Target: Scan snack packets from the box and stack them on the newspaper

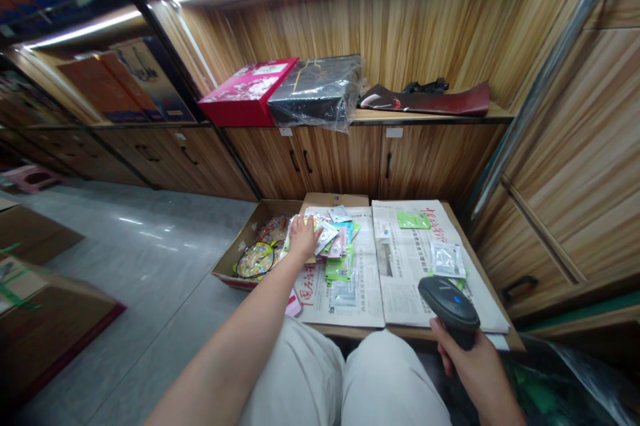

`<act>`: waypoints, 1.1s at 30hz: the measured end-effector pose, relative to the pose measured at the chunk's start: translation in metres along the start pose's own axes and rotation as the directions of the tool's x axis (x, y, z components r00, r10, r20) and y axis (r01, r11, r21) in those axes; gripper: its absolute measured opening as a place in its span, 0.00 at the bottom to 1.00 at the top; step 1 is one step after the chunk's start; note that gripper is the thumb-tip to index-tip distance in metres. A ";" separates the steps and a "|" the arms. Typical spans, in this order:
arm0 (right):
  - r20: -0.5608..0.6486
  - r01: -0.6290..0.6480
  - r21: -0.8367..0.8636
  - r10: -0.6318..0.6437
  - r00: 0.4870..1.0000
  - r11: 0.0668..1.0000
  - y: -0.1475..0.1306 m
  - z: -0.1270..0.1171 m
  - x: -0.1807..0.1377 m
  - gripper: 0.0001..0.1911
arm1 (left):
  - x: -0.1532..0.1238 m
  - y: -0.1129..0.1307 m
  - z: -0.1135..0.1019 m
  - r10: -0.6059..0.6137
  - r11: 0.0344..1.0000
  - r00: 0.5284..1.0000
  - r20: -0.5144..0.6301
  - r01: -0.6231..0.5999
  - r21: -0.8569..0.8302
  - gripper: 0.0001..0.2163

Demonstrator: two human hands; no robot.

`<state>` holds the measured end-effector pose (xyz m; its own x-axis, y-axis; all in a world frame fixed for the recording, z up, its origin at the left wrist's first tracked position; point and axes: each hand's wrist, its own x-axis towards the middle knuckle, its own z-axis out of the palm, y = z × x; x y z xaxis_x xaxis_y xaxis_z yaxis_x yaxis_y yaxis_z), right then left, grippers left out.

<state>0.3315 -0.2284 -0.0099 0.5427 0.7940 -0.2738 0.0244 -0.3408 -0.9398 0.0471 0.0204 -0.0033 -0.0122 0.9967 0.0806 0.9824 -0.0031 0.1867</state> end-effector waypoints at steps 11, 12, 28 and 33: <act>-0.067 -0.047 0.081 0.052 0.996 0.996 0.009 -0.010 0.012 0.23 | -0.003 0.119 0.051 0.514 0.848 0.856 0.059 -0.497 -0.183 0.19; -0.082 -0.058 0.094 0.066 0.994 0.994 0.009 -0.011 0.014 0.24 | -0.001 0.129 0.059 0.546 0.829 0.835 0.074 -0.525 -0.195 0.19; -0.157 -0.139 0.130 0.158 0.975 0.982 0.044 -0.018 0.040 0.27 | 0.087 0.256 0.134 0.438 0.898 0.867 0.238 -0.409 -0.163 0.23; -0.171 -0.149 0.147 0.174 0.970 0.978 0.036 -0.017 0.039 0.27 | 0.088 0.259 0.126 0.314 0.941 0.919 0.237 -0.268 -0.209 0.30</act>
<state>0.3680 -0.2183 -0.0511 0.6742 0.6246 -0.3941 -0.1810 -0.3776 -0.9081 0.3240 0.1174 -0.0715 0.3420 0.9344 -0.0997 0.8885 -0.2869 0.3582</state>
